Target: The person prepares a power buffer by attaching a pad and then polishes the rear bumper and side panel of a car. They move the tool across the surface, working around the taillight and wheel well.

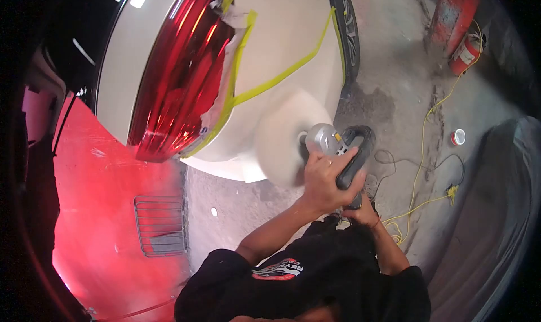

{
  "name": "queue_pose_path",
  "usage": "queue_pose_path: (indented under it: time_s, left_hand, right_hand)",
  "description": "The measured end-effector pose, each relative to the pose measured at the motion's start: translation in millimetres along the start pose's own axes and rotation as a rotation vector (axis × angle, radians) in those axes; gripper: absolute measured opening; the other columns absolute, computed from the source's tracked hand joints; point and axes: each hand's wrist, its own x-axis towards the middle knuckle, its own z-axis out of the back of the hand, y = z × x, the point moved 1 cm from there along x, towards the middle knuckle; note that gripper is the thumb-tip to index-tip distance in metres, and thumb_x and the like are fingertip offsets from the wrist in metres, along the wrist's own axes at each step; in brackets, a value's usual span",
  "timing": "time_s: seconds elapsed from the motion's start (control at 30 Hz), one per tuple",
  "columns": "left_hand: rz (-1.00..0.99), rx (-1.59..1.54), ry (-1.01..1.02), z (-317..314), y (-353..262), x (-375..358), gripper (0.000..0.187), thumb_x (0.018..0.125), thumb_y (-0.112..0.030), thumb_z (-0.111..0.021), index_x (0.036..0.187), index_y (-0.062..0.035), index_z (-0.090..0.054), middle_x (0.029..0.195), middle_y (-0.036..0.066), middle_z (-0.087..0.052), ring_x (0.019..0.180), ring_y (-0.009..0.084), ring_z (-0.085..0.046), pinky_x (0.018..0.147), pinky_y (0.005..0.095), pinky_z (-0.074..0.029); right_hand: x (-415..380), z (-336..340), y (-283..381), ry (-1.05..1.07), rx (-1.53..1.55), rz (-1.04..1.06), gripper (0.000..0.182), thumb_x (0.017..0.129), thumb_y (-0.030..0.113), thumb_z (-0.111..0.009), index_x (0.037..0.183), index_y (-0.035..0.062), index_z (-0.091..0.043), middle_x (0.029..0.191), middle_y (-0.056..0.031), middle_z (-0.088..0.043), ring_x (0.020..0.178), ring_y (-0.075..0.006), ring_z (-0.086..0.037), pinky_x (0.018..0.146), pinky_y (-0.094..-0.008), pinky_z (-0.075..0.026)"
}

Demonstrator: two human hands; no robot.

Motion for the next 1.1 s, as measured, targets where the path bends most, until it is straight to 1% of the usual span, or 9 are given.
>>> queue_pose_path:
  time_s: [0.1,0.17,0.3,0.4,0.47,0.53,0.73,0.9,1.1]
  left_hand:
    - [0.014,-0.069,0.237,63.8,-14.6,0.9,0.054,0.079,-0.037,-0.078,0.115,0.0028,-0.068,0.081,0.016,-0.071,0.072,0.0336,-0.068,0.081,0.04,-0.049]
    - [0.318,0.065,0.851,81.2,-17.8,0.6,0.055,0.085,-0.039,-0.072,0.115,0.0057,-0.062,0.089,0.024,-0.07,0.08,0.0405,-0.069,0.076,0.0489,-0.051]
    - [0.513,0.136,0.984,67.2,-1.4,-32.5,0.055,0.09,-0.037,-0.067,0.121,0.0066,-0.054,0.092,0.028,-0.068,0.087,0.046,-0.067,0.075,0.0546,-0.051]
    - [0.625,0.042,0.821,62.0,20.4,-78.6,0.056,0.093,-0.034,-0.064,0.127,0.006,-0.046,0.088,0.027,-0.068,0.089,0.0462,-0.068,0.076,0.0537,-0.051]
    - [0.668,0.026,0.471,65.9,31.4,-103.2,0.052,0.093,-0.036,-0.065,0.121,0.0051,-0.053,0.085,0.026,-0.068,0.088,0.0451,-0.068,0.075,0.0514,-0.051]
    - [0.777,-0.019,0.374,66.3,35.2,-110.4,0.05,0.093,-0.038,-0.066,0.117,0.0046,-0.056,0.085,0.025,-0.068,0.087,0.0441,-0.069,0.075,0.0501,-0.051]
    - [0.969,-0.021,-0.027,56.2,40.4,-136.1,0.044,0.09,-0.044,-0.069,0.093,-0.0001,-0.067,0.077,0.024,-0.069,0.078,0.0441,-0.07,0.069,0.0509,-0.054]
    - [1.031,-0.132,-0.161,74.8,42.0,-148.9,0.043,0.091,-0.042,-0.069,0.093,0.0005,-0.067,0.072,0.023,-0.067,0.074,0.0425,-0.069,0.066,0.0489,-0.054]
    - [1.138,-0.312,-0.264,83.4,60.3,-177.6,0.034,0.09,-0.035,-0.069,0.091,-0.001,-0.068,0.072,0.022,-0.067,0.074,0.0421,-0.069,0.066,0.0473,-0.054]
  right_hand:
    - [-7.3,-10.6,-12.2,-0.082,-0.235,0.104,0.043,0.069,0.008,-0.084,0.108,0.0013,-0.067,0.093,-0.0043,-0.071,0.085,-0.0135,-0.066,0.077,-0.033,-0.054]
    - [-8.2,-10.0,-26.6,-0.126,-0.343,0.116,0.048,0.07,0.011,-0.083,0.113,-0.0008,-0.066,0.099,-0.0057,-0.073,0.091,-0.0151,-0.067,0.082,-0.0351,-0.055]
    - [-3.2,-13.1,-39.8,-0.138,-0.472,0.242,0.052,0.065,0.016,-0.084,0.111,0.0025,-0.066,0.093,-0.0115,-0.074,0.086,-0.0218,-0.07,0.08,-0.0369,-0.055]
    - [-3.0,-13.0,-33.4,-0.176,-0.729,0.251,0.051,0.063,0.02,-0.082,0.109,0.0066,-0.066,0.092,-0.0176,-0.073,0.086,-0.0326,-0.072,0.077,-0.0411,-0.055]
    - [-2.4,-4.9,-21.0,-0.175,-0.911,0.207,0.049,0.062,0.022,-0.081,0.108,0.0086,-0.066,0.091,-0.0201,-0.072,0.086,-0.0388,-0.071,0.076,-0.0437,-0.056]
    - [2.2,8.7,-2.3,-0.153,-1.15,0.231,0.047,0.063,0.023,-0.077,0.107,0.0113,-0.066,0.092,-0.0202,-0.072,0.088,-0.0442,-0.067,0.074,-0.0495,-0.054]
    - [14.5,10.2,73.6,-0.029,-1.488,0.292,0.046,0.06,0.021,-0.075,0.103,0.0106,-0.064,0.087,-0.0193,-0.07,0.083,-0.0423,-0.069,0.073,-0.0519,-0.054]
    - [17.8,-9.2,90.9,0.081,-1.608,0.247,0.04,0.07,0.022,-0.076,0.106,0.009,-0.065,0.093,-0.0198,-0.072,0.087,-0.0423,-0.069,0.076,-0.0492,-0.055]
    - [43.7,-31.0,102.4,0.383,-1.72,-0.057,0.063,0.063,0.036,-0.087,0.11,0.002,-0.063,0.094,-0.0244,-0.071,0.092,-0.044,-0.069,0.08,-0.0491,-0.055]
